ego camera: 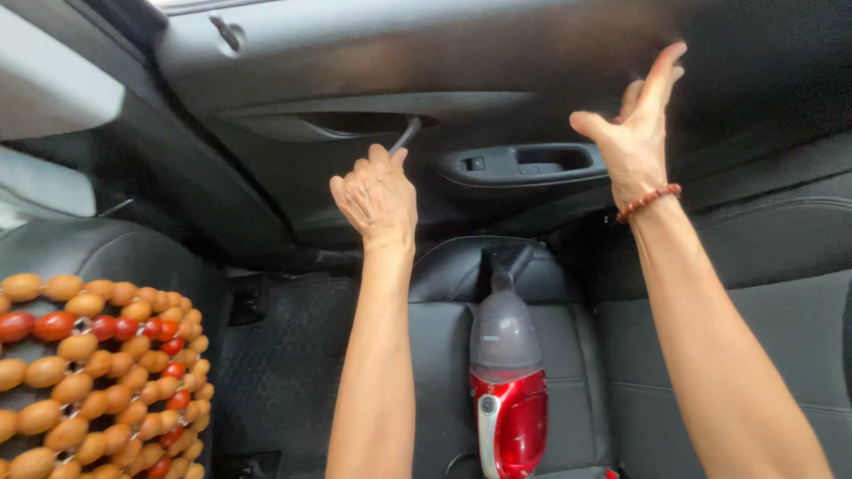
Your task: Vacuuming the leather back seats of a car using a handheld vacuum cleaner.
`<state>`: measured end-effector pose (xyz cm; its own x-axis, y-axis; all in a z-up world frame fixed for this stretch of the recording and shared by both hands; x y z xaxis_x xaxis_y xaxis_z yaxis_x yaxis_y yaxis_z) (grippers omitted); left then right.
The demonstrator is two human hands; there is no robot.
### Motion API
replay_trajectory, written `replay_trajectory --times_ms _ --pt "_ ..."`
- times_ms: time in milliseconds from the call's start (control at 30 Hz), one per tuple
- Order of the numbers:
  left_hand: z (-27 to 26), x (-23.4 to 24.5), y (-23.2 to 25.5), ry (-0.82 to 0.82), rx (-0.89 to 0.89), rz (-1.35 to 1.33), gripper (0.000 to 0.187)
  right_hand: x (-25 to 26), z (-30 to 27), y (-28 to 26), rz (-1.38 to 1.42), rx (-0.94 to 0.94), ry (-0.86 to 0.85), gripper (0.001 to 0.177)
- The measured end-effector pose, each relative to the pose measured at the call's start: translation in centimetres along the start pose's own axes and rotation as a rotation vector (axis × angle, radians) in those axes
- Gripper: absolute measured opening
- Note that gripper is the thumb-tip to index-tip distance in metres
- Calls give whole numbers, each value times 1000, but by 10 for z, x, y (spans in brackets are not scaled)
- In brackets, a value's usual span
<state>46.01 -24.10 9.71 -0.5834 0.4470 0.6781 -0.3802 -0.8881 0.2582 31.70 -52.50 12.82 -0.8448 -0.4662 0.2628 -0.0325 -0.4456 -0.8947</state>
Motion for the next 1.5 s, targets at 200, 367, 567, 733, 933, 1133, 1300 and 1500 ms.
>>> replay_trajectory --times_ms 200,367,567,733,933,1133,1300,1500 --pt "6 -11 7 7 1 -62 33 -13 21 20 194 36 -40 128" --pt "11 -13 7 -34 11 -21 33 -13 25 22 34 3 -30 135" --pt "26 -9 1 -69 6 -24 32 -18 42 29 38 4 -74 138" --pt "25 -3 7 -23 10 -15 39 -24 54 44 91 7 -106 141" --pt "28 -24 5 -45 -128 100 53 -30 69 46 188 -14 -125 144" --pt "15 -16 15 -221 -91 70 104 -26 70 76 224 69 -202 128" --pt "-6 -22 24 -250 -64 -9 112 -45 14 11 85 29 -122 135" --pt "-14 -20 27 -209 -101 -121 109 -35 9 7 215 27 -200 137"
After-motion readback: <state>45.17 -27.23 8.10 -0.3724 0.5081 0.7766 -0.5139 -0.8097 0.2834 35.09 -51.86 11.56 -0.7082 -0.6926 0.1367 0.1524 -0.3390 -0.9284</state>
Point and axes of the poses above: each hand's wrist, its own z-axis towards the middle knuckle, its own x-axis out of the back of the hand, y = z × x, the point moved 3 cm from there along z, towards the middle knuckle, and after that the axes turned 11 degrees about y, right-handed, at the moved point
